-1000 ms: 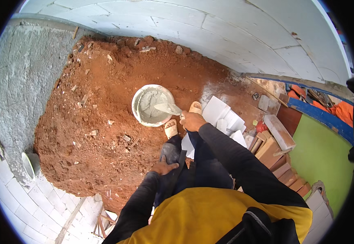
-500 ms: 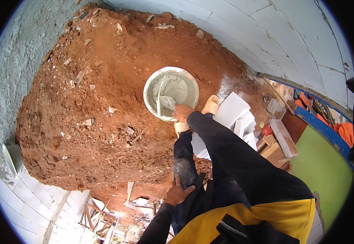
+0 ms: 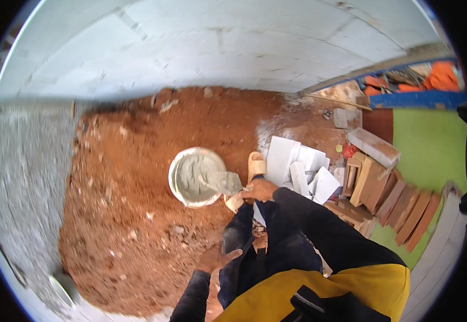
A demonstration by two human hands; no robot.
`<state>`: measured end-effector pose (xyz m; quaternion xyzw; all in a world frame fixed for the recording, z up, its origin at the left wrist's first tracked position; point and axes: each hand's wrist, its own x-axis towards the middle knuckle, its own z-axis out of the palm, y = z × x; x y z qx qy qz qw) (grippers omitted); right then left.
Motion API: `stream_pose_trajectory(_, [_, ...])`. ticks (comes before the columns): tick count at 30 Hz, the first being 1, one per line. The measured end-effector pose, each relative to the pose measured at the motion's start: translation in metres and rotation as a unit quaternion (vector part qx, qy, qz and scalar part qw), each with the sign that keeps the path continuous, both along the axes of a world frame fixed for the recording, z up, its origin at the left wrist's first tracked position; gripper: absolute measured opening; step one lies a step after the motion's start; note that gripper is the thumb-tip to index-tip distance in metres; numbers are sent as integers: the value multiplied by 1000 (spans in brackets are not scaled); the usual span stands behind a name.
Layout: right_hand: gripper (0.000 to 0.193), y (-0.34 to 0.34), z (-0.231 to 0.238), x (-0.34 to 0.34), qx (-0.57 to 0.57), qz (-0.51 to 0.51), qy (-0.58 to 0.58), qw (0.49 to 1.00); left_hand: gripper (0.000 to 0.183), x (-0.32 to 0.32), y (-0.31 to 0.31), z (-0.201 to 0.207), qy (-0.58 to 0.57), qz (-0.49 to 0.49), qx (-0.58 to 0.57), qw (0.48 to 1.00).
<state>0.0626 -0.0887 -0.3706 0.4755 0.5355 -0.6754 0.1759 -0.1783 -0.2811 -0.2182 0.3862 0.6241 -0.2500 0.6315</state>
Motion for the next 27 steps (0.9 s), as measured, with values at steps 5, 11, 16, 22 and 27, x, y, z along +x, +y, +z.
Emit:
stream_pose_trajectory(5, [62,11,104,118,145,-206,28,967,65,-5,246,102,30,-26,370,928])
stream_pose_trajectory(11, [58,52,193,263,205,-480,-8,853,67,101,491,282,14,-257,812,524])
stream_pose_trajectory(16, [47,116,221,335,434,-575,-87,688,89,205,628,343,32,-414,816,401])
stream_pose_trajectory(22, [45,209,237,379,443,-573,-99,682,91,226,689,315,97,-446,704,544])
stream_pose_trajectory(27, [44,260,248,385,487,-536,-138,676,86,226,685,295,45,-410,700,583])
